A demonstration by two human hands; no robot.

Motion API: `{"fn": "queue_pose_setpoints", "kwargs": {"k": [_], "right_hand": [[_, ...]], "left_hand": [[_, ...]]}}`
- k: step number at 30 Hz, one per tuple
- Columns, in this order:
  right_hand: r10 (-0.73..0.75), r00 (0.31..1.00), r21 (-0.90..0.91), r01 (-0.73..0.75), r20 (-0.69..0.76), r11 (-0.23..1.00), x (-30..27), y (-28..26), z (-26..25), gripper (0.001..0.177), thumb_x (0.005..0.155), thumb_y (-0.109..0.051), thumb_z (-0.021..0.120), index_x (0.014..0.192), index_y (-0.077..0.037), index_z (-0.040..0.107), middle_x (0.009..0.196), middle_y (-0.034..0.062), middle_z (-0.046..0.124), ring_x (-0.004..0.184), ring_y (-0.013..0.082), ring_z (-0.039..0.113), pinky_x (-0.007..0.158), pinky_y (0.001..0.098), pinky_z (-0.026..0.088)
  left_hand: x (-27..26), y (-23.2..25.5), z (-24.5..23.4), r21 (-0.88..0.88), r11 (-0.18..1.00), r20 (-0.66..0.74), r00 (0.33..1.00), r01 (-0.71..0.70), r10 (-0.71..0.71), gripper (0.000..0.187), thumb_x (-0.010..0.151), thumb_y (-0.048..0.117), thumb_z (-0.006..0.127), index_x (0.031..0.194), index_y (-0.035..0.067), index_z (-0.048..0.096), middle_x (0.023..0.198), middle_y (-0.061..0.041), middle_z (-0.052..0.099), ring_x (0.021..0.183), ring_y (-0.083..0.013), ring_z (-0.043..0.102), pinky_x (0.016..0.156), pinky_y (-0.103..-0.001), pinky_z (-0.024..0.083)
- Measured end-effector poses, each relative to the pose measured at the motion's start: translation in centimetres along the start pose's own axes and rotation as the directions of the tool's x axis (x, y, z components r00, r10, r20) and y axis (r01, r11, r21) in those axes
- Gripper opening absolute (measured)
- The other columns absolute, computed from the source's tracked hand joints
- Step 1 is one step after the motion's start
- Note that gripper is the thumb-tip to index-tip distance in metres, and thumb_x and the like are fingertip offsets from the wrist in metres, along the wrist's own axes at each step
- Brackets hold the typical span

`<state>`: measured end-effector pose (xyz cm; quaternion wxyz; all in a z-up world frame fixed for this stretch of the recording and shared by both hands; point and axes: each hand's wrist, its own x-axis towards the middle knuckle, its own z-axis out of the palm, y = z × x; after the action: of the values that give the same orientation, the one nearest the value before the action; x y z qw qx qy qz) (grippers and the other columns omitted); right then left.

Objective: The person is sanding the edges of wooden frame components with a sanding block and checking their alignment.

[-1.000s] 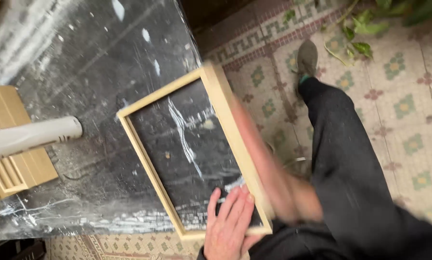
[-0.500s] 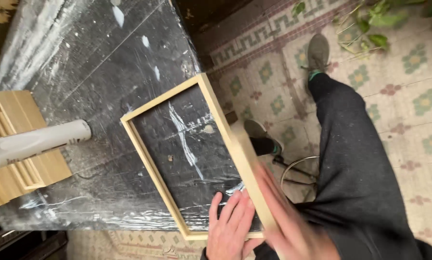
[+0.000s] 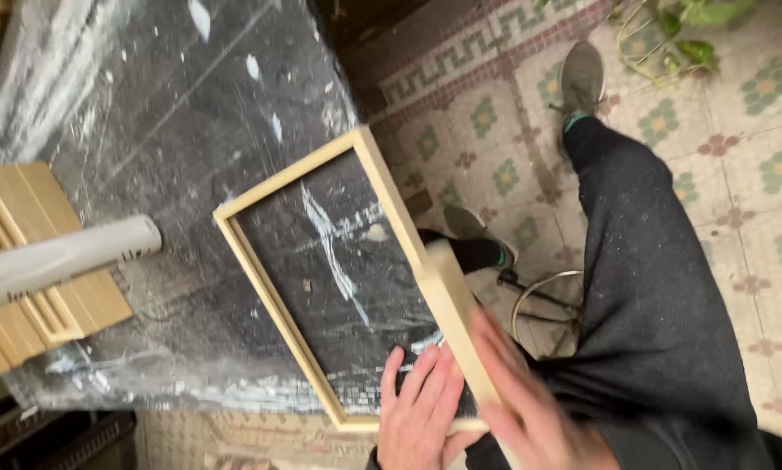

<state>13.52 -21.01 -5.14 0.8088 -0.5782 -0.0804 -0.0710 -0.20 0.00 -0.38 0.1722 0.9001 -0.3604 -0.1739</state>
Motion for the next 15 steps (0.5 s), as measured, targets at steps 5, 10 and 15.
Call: {"fn": "queue_pose_setpoints", "kwargs": {"k": [5, 10, 15], "right_hand": [[-0.052, 0.998, -0.064, 0.05, -0.041, 0.997, 3.1, 2.7, -0.3, 0.059, 0.112, -0.005, 0.042, 0.167, -0.003, 0.019, 0.176, 0.0096, 0.015, 0.167, 0.0178, 0.009, 0.141, 0.0341, 0.005], [0.221, 0.975, -0.008, -0.221, 0.0, 0.975, -8.1, -2.8, 0.8, 0.061, 0.104, -0.005, 0.045, 0.16, 0.004, 0.024, 0.172, 0.0166, 0.019, 0.162, 0.0284, 0.014, 0.131, 0.0396, 0.011], [0.259, 0.966, -0.028, -0.259, -0.002, 0.965, -10.5, -3.9, 1.4, 0.063, 0.104, -0.004, 0.042, 0.164, 0.003, 0.022, 0.176, 0.0187, 0.014, 0.166, 0.0316, 0.01, 0.134, 0.0437, 0.008]], "left_hand": [[1.0, -0.3, -0.5, 0.041, 0.999, 0.017, 1.0, 0.009, -0.01, 0.081, 0.091, 0.051, 0.067, 0.147, -0.005, 0.049, 0.152, -0.021, 0.053, 0.144, -0.0382, 0.048, 0.118, -0.068, 0.027], [1.0, -0.1, -0.5, 0.035, 0.999, -0.003, 1.0, 0.002, -0.001, 0.079, 0.092, 0.049, 0.068, 0.146, -0.005, 0.049, 0.152, -0.019, 0.053, 0.145, -0.0374, 0.048, 0.121, -0.067, 0.028], [0.6, 1.0, -1.0, 0.025, 0.999, 0.006, 1.0, 0.03, -0.03, 0.077, 0.093, 0.049, 0.069, 0.147, -0.003, 0.049, 0.153, -0.019, 0.052, 0.145, -0.036, 0.048, 0.12, -0.065, 0.028]]}}
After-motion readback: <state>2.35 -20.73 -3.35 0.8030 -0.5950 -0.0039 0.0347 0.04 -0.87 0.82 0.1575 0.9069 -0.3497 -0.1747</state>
